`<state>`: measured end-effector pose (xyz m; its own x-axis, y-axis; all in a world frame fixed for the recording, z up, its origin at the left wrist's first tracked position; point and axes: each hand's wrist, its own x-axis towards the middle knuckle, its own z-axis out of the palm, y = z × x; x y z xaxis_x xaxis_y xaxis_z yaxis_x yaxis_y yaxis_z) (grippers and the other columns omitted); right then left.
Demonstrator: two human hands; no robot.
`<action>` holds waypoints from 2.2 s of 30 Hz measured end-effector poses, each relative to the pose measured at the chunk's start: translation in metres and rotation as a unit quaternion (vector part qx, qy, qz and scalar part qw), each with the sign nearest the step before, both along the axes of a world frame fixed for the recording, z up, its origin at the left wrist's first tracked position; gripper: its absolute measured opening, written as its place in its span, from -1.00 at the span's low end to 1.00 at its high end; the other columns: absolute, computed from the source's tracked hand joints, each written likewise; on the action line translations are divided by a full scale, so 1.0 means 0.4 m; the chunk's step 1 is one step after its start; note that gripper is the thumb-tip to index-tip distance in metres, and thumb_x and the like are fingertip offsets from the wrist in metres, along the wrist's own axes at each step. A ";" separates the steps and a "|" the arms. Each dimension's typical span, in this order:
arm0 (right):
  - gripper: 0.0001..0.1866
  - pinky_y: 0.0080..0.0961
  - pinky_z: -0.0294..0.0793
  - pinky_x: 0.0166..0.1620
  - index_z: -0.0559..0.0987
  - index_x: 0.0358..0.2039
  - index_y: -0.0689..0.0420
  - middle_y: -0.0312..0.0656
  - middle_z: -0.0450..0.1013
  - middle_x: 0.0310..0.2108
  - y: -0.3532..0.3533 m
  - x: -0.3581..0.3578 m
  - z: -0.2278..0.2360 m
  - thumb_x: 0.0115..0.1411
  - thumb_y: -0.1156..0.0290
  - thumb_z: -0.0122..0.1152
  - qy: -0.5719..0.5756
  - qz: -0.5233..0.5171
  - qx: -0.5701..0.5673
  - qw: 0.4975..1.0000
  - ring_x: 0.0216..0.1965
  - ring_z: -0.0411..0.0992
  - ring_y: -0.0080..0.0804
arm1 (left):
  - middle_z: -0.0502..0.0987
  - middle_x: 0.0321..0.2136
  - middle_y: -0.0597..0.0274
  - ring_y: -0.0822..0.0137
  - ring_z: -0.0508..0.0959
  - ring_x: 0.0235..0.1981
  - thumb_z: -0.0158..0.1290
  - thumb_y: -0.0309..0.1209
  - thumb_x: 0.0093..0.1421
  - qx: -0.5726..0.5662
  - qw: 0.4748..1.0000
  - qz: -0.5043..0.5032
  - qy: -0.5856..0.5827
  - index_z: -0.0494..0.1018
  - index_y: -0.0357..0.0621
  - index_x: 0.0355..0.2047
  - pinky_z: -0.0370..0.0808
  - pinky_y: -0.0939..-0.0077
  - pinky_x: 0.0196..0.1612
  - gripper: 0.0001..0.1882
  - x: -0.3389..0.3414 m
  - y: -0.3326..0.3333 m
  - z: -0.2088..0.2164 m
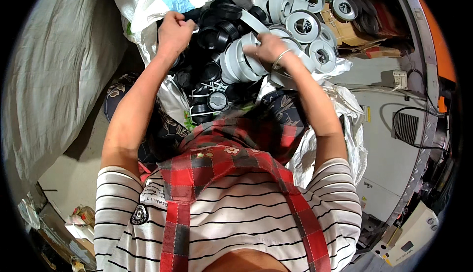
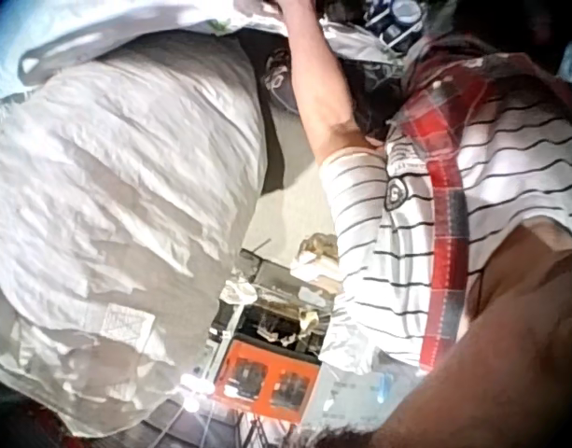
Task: The person sits on the floor and assembles white plastic rings with black rubber gaskets. They pick up a white ring and a black gasket, fit the gasket into the center of the ring, and place the assembled unit into a stack. This process is repeated continuously throughout the video.
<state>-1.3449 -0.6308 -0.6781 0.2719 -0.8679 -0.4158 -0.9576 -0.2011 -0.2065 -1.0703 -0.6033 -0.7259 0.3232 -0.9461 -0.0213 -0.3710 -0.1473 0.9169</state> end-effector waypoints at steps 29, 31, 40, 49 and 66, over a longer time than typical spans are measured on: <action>-0.72 -0.27 0.25 0.11 0.57 -0.27 0.18 -0.07 0.39 -0.03 -0.195 0.199 -0.235 -0.02 0.35 0.24 -0.050 0.158 -0.314 0.935 0.05 0.25 -0.03 | 0.48 -0.46 0.15 0.32 0.48 -0.47 0.21 -0.25 -0.06 0.072 0.960 0.025 0.269 0.40 -0.34 -0.25 0.46 0.38 -0.33 -0.55 0.083 0.021 -0.006; -0.79 -0.30 0.29 0.06 0.59 -0.38 0.18 -0.11 0.43 -0.08 -0.155 0.197 -0.205 -0.04 0.37 0.26 -0.132 0.139 -0.266 0.945 0.00 0.29 -0.09 | 0.48 -0.47 0.16 0.31 0.49 -0.48 0.20 -0.25 -0.05 0.113 0.939 -0.024 0.324 0.41 -0.31 -0.29 0.46 0.35 -0.34 -0.59 0.081 0.035 0.005; -0.43 -0.31 0.28 0.09 0.45 -0.06 0.22 0.18 0.33 -0.03 0.128 0.242 0.012 -0.11 0.30 0.36 -0.404 0.012 -0.157 0.901 0.03 0.28 0.05 | 0.49 -0.16 0.16 0.35 0.52 -0.20 -0.02 -0.09 0.25 0.136 0.823 -0.163 0.527 0.34 -0.28 -0.02 0.51 0.37 -0.14 -0.50 0.011 0.092 0.065; -0.25 -0.30 0.34 0.02 0.31 0.04 0.20 0.08 0.29 -0.15 0.148 0.204 0.080 -0.23 0.36 0.39 -0.189 0.162 -0.187 0.950 -0.08 0.30 0.02 | 0.52 -0.21 0.18 0.39 0.54 -0.25 -0.02 -0.05 0.24 0.183 0.810 -0.264 0.491 0.36 -0.27 -0.05 0.52 0.42 -0.17 -0.49 0.026 0.116 0.093; -0.20 -0.26 0.28 0.08 0.28 0.07 0.19 0.03 0.25 -0.02 0.137 0.175 0.028 -0.25 0.42 0.40 -0.249 0.325 -0.182 0.894 -0.01 0.22 0.07 | 0.52 -0.20 0.13 0.38 0.56 -0.26 0.04 -0.11 0.21 0.201 0.797 -0.264 0.505 0.36 -0.34 -0.05 0.55 0.42 -0.19 -0.49 0.034 0.133 0.086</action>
